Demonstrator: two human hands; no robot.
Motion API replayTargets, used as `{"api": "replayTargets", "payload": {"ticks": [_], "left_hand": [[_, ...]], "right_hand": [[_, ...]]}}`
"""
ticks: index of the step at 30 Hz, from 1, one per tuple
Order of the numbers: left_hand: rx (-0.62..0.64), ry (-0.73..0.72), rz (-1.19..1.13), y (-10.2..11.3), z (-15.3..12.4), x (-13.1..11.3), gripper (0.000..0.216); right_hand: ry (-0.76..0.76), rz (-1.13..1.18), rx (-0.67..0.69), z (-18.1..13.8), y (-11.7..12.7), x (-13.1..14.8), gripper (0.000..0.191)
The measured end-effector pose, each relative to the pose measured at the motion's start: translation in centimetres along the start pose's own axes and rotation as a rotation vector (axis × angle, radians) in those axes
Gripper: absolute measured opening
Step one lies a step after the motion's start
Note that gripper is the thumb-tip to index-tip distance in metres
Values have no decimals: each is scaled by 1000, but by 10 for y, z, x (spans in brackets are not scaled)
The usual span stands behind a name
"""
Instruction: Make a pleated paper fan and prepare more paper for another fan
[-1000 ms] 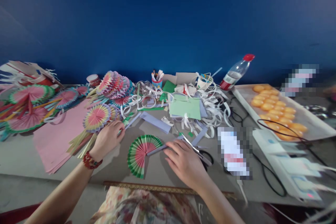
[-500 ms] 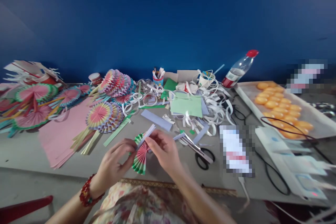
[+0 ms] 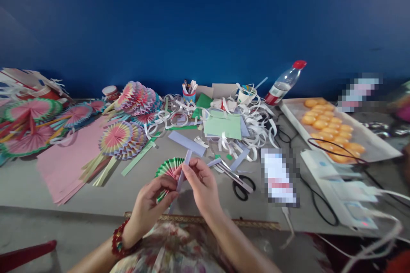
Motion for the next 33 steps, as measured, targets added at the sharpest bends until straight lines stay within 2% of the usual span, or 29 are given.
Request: {"api": "replayTargets", "payload": {"ticks": [3,5,8,12,16,20,23,25,30,33], "left_hand": [[-36,113,-107,-6,-7,13,12],[-59,109,-117,-5,-10,14,14],[-20,15,-12,3,-7,8,15],[116,-218,299,24,5,2,15],[211,-317,496,37,9,15,20],[219,-344,552,29,-1,25,20],[181,-345,580,23,-6,28,24],[201,-378,640,19,-4,28,32],[278,-428,762,18,24,22,35],[381,-478,782,5,44,16,38]], "right_hand": [[1,-73,23,-3,-7,3,22],[1,-138,61,-6,-14,6,23],[26,-196,63,-12,-15,11,23],[114,-272,20,-18,3,21,22],[124,-604,80,-29,24,16,23],[91,-969,163,-46,37,-2,23],[58,-1098,208,-52,42,-11,21],[67,-1162,227,-52,42,-11,22],[166,-1275,260,-47,36,-10,26],[229,-1311,226,-47,35,-9,27]]}}
Point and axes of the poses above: each hand's wrist, its own z-axis towards the middle knuckle, its own y-axis out of the back of the hand, x = y × z, the point moved 8 cm from there along z, towards the middle knuckle, and after that the axes turned 14 degrees about z, right-handed, at the moved point
